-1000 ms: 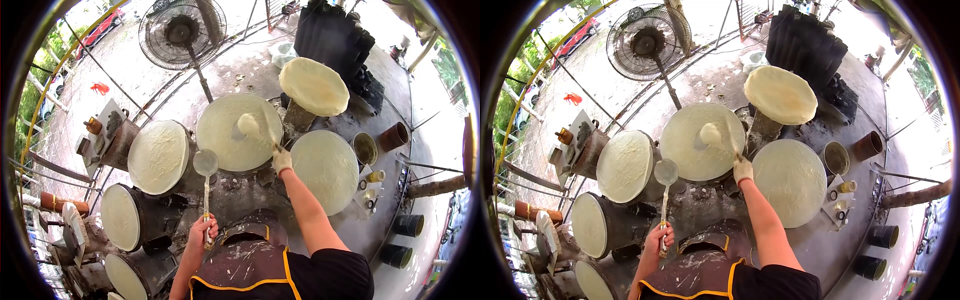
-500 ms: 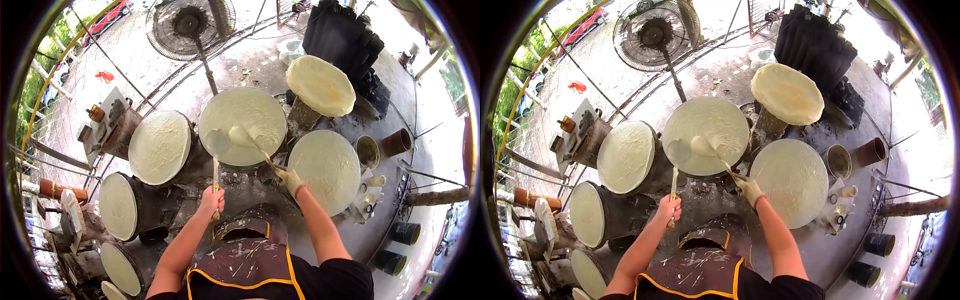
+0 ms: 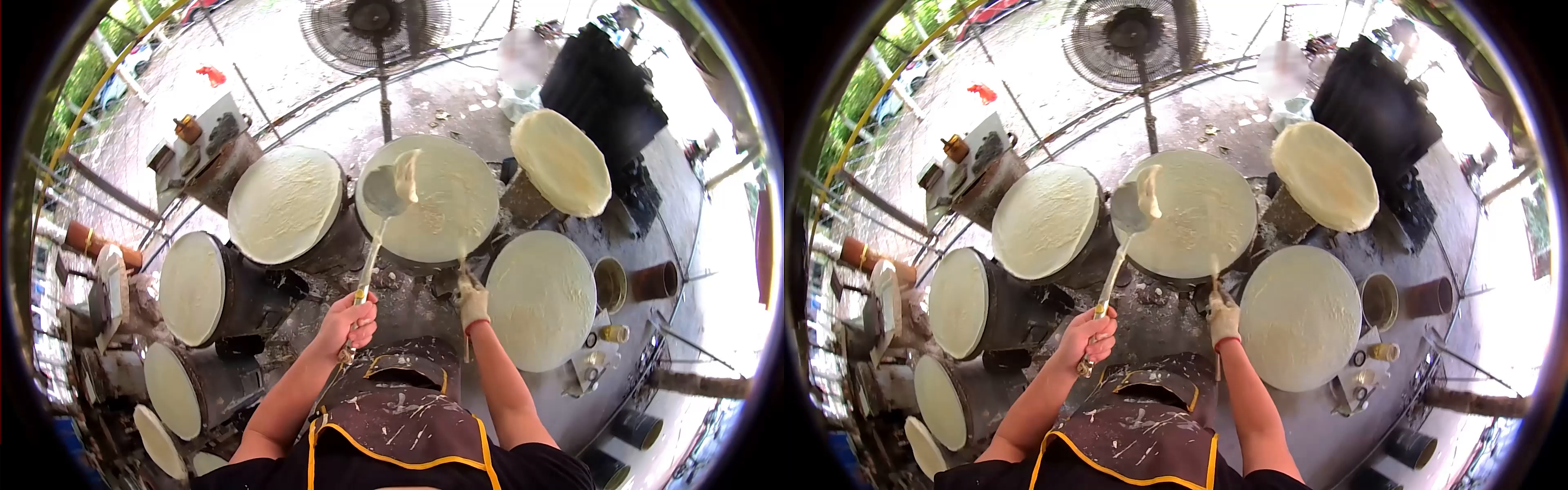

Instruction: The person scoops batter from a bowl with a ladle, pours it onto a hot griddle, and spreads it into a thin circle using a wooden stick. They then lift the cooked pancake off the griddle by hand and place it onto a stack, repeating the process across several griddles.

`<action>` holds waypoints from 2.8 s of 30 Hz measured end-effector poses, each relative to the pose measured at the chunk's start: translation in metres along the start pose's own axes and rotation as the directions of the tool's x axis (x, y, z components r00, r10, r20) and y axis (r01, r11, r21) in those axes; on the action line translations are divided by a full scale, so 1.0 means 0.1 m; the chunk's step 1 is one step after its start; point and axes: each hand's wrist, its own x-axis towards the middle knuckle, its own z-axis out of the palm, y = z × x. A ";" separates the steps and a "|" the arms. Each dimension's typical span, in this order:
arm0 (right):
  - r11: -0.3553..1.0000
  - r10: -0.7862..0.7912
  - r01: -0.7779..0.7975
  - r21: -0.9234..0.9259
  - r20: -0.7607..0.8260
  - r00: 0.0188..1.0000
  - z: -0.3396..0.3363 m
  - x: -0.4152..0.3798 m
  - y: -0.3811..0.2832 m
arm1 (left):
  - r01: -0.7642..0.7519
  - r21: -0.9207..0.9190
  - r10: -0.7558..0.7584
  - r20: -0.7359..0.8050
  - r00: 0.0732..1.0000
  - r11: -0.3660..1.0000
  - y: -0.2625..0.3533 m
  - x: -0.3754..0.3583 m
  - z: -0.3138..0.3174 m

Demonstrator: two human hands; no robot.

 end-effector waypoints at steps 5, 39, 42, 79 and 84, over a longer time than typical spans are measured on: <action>0.889 0.187 0.012 -0.458 0.386 0.903 0.32 -0.13 -0.10 | 0.042 -0.249 -0.054 -0.042 0.998 0.968 -0.07 -0.22 0.01; 0.679 0.081 0.341 -0.650 0.527 0.846 5.50 -1.35 1.21 | -0.891 -0.161 0.308 -0.900 0.309 0.424 0.49 -3.82 -2.57; 0.480 -0.104 0.534 -0.695 0.560 0.822 5.19 -1.39 1.35 | -0.898 -0.177 0.317 -0.894 0.318 0.402 0.48 -3.83 -2.57; 0.992 -0.040 0.078 -0.094 0.356 0.934 4.31 -0.33 0.03 | -0.733 -0.317 0.339 -0.730 0.593 0.602 1.12 -3.03 -2.90; 0.857 -0.140 0.147 -0.495 0.051 0.989 3.68 0.53 -0.05 | -0.613 -0.297 0.297 -0.670 0.680 0.733 1.44 -2.49 -2.68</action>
